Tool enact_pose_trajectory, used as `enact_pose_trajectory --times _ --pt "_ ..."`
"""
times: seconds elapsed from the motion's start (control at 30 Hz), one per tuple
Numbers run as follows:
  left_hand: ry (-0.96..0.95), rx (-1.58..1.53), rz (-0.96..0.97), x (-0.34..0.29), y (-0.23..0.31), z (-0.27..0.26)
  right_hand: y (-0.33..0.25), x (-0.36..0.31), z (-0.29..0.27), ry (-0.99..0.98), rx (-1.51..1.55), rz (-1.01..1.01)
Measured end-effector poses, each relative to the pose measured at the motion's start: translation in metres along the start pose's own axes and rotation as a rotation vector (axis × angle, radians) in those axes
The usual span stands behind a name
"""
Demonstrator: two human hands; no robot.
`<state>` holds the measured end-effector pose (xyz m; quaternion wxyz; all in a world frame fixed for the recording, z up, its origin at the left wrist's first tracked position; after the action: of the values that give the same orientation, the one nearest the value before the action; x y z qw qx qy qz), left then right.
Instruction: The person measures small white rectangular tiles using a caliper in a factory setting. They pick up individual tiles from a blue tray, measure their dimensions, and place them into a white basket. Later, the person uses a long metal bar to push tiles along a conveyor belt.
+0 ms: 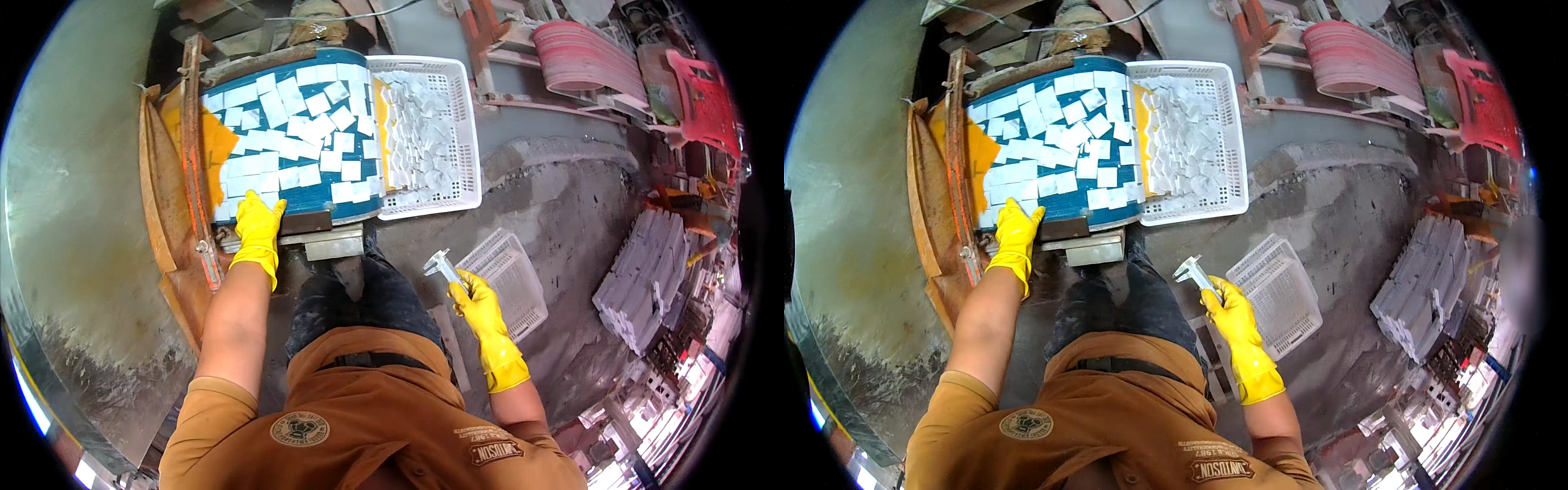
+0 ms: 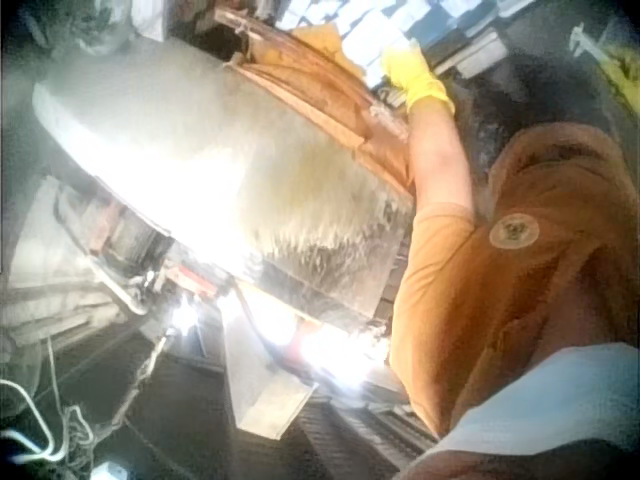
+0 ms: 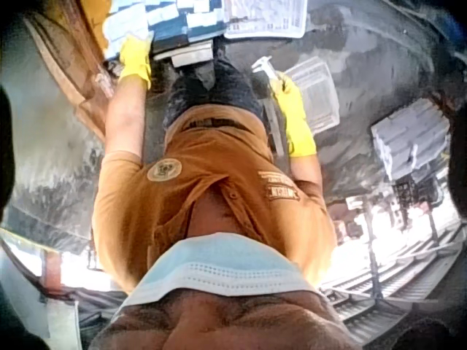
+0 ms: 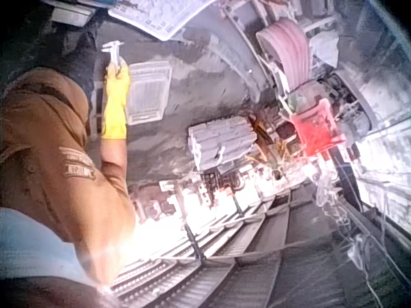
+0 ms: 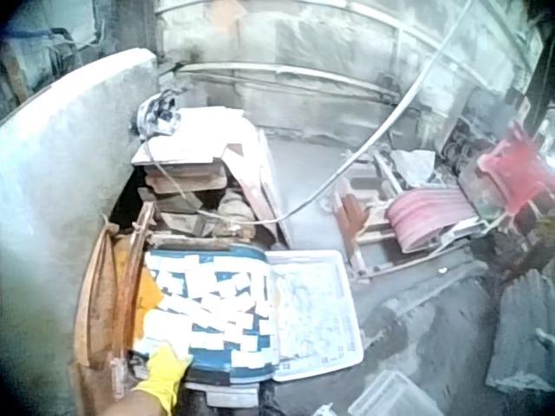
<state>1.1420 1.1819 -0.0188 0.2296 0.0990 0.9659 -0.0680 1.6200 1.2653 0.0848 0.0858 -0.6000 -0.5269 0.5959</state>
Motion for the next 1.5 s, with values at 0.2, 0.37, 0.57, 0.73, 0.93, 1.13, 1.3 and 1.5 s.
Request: enact_pose_trajectory --times 0.2,0.37,0.57,0.73,0.93,1.13,1.3,1.5 --pt "-0.011 0.196 0.142 0.021 0.011 0.022 0.004 -0.006 -0.001 0.014 -0.208 -0.099" --pt "-0.083 0.102 0.083 0.011 0.024 0.005 0.003 0.001 0.001 -0.002 -0.267 -0.162" --pt "-0.149 -0.384 0.116 0.062 -0.062 0.038 -0.022 0.012 0.016 -0.078 -0.312 -0.274" --pt "-0.771 -1.03 -0.114 -0.022 -0.051 0.016 -0.054 0.025 0.048 -0.093 -0.347 -0.412" --pt "-1.265 -1.596 -0.105 -0.142 -0.055 -0.019 -0.12 0.033 0.099 -0.192 -0.32 -0.712" --pt "-1.163 -1.589 0.054 -0.157 -0.083 -0.005 -0.175 0.023 0.132 -0.314 -0.434 -0.931" --pt "-1.178 -1.634 -0.026 -0.162 -0.094 -0.006 -0.184 0.019 0.146 -0.363 -0.49 -1.111" --pt "-1.372 -1.834 -0.185 -0.177 -0.093 -0.023 -0.186 0.017 0.151 -0.396 -0.57 -1.217"
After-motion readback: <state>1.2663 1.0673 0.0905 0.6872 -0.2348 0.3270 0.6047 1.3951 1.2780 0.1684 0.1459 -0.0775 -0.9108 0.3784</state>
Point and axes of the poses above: each hand's wrist, its own x-axis towards the middle knuckle, its own z-axis out of the palm, y = z × x, the point moved 4 cm from there along x, towards the middle knuckle, and after that the axes turned 14 degrees about -z, right-handed, at the moved point
